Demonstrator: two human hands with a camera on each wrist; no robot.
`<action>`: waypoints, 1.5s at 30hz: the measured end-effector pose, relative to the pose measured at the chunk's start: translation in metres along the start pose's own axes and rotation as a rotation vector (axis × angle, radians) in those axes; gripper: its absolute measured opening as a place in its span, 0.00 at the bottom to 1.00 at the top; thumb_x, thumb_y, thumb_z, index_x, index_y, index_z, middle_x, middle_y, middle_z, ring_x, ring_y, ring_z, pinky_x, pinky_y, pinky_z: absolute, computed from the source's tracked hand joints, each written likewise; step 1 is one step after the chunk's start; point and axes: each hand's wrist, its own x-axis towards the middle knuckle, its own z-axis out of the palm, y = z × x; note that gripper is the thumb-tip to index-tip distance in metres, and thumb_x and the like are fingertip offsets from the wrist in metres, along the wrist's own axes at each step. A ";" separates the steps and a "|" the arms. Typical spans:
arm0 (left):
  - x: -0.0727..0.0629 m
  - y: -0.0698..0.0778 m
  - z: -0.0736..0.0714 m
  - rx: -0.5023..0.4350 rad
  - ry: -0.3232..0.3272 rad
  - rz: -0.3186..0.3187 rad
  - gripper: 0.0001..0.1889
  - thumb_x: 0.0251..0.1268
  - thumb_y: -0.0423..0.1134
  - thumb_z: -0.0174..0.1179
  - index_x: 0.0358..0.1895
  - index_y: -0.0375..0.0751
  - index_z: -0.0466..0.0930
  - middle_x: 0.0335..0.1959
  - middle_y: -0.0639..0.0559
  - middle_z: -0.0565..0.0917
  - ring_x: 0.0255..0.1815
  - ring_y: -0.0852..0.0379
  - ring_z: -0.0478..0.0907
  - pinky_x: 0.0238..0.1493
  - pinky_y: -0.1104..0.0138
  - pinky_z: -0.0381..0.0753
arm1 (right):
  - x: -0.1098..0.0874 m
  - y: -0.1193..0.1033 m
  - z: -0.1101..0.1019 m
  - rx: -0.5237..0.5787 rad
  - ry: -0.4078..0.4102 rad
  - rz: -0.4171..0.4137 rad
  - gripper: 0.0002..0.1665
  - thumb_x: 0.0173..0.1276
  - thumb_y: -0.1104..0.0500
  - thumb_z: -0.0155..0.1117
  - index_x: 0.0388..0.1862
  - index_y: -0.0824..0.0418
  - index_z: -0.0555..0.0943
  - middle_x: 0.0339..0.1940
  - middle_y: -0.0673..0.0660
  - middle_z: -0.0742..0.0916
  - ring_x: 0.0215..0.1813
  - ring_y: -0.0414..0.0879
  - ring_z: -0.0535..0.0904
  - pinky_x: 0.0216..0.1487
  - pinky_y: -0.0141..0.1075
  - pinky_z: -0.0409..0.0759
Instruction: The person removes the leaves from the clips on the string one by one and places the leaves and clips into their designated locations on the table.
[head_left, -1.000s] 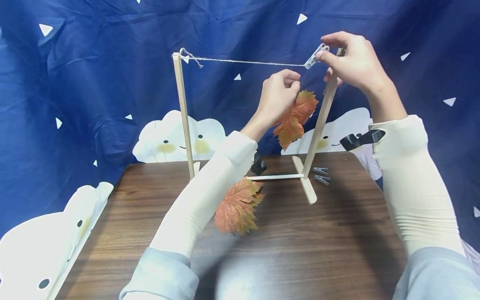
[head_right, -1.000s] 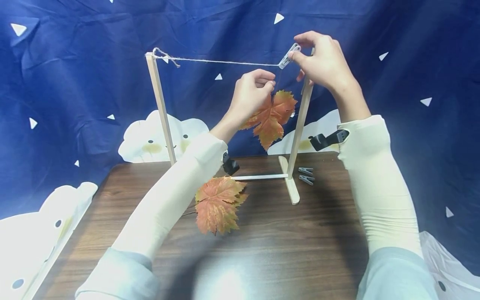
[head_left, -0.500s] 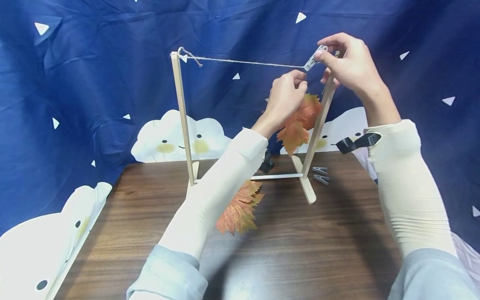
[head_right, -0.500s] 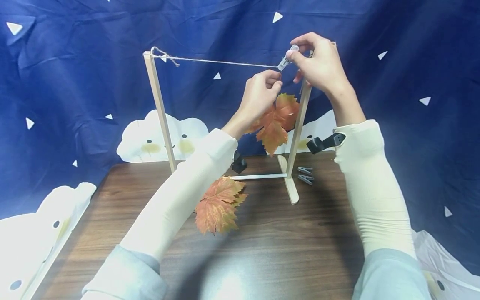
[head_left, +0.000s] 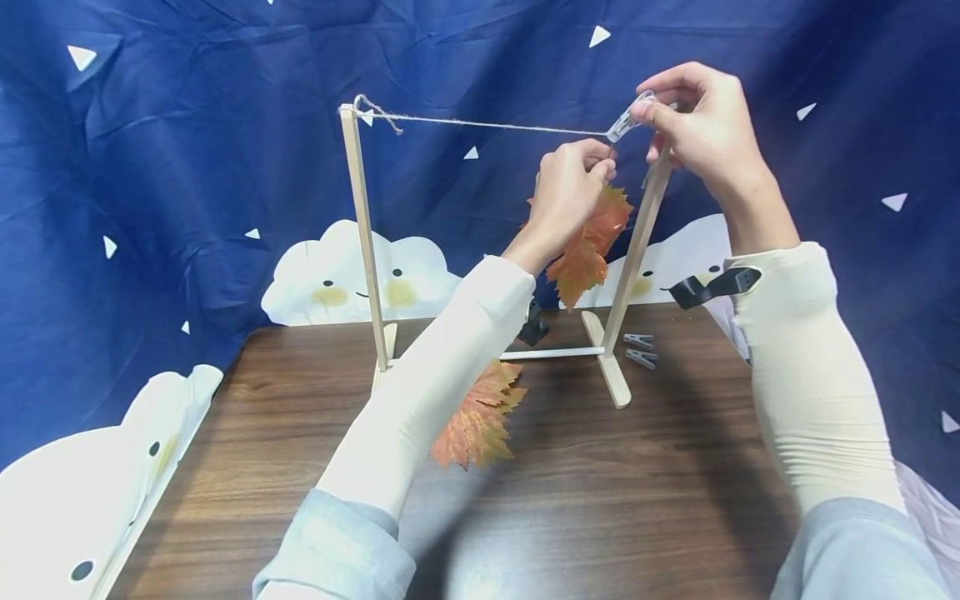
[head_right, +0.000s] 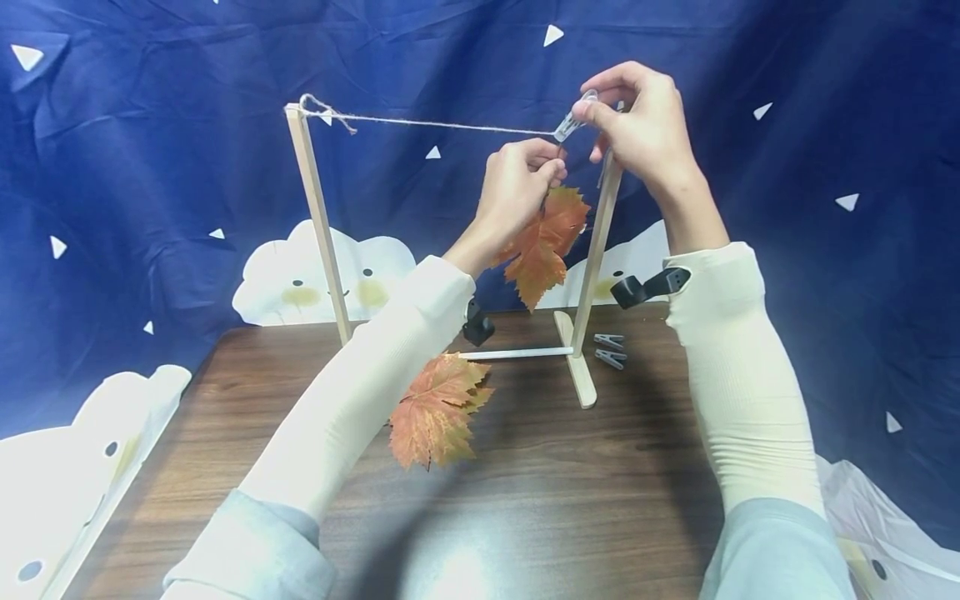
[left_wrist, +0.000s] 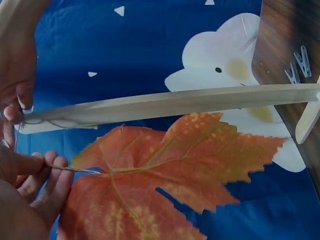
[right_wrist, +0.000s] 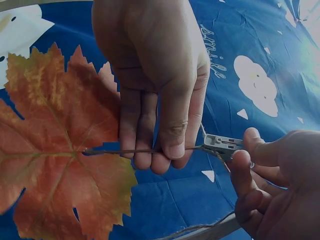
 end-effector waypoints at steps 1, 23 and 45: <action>0.000 0.000 0.000 -0.004 0.003 -0.002 0.10 0.81 0.42 0.61 0.56 0.50 0.89 0.46 0.59 0.93 0.46 0.68 0.87 0.45 0.74 0.79 | 0.000 0.001 0.001 0.000 0.006 -0.003 0.10 0.72 0.64 0.73 0.50 0.58 0.86 0.32 0.46 0.89 0.16 0.38 0.80 0.16 0.26 0.72; -0.006 -0.009 -0.015 -0.067 0.040 -0.024 0.11 0.81 0.40 0.61 0.57 0.50 0.90 0.45 0.59 0.93 0.45 0.69 0.88 0.37 0.73 0.79 | -0.001 -0.008 0.007 0.019 0.220 -0.148 0.10 0.72 0.67 0.71 0.42 0.52 0.83 0.36 0.50 0.83 0.14 0.38 0.73 0.19 0.24 0.76; -0.020 -0.034 -0.045 -0.122 0.108 0.027 0.11 0.80 0.40 0.62 0.54 0.43 0.91 0.51 0.51 0.92 0.42 0.62 0.91 0.48 0.75 0.86 | -0.012 0.000 0.002 0.066 0.212 -0.160 0.12 0.71 0.67 0.71 0.51 0.57 0.84 0.38 0.51 0.83 0.14 0.40 0.71 0.18 0.25 0.76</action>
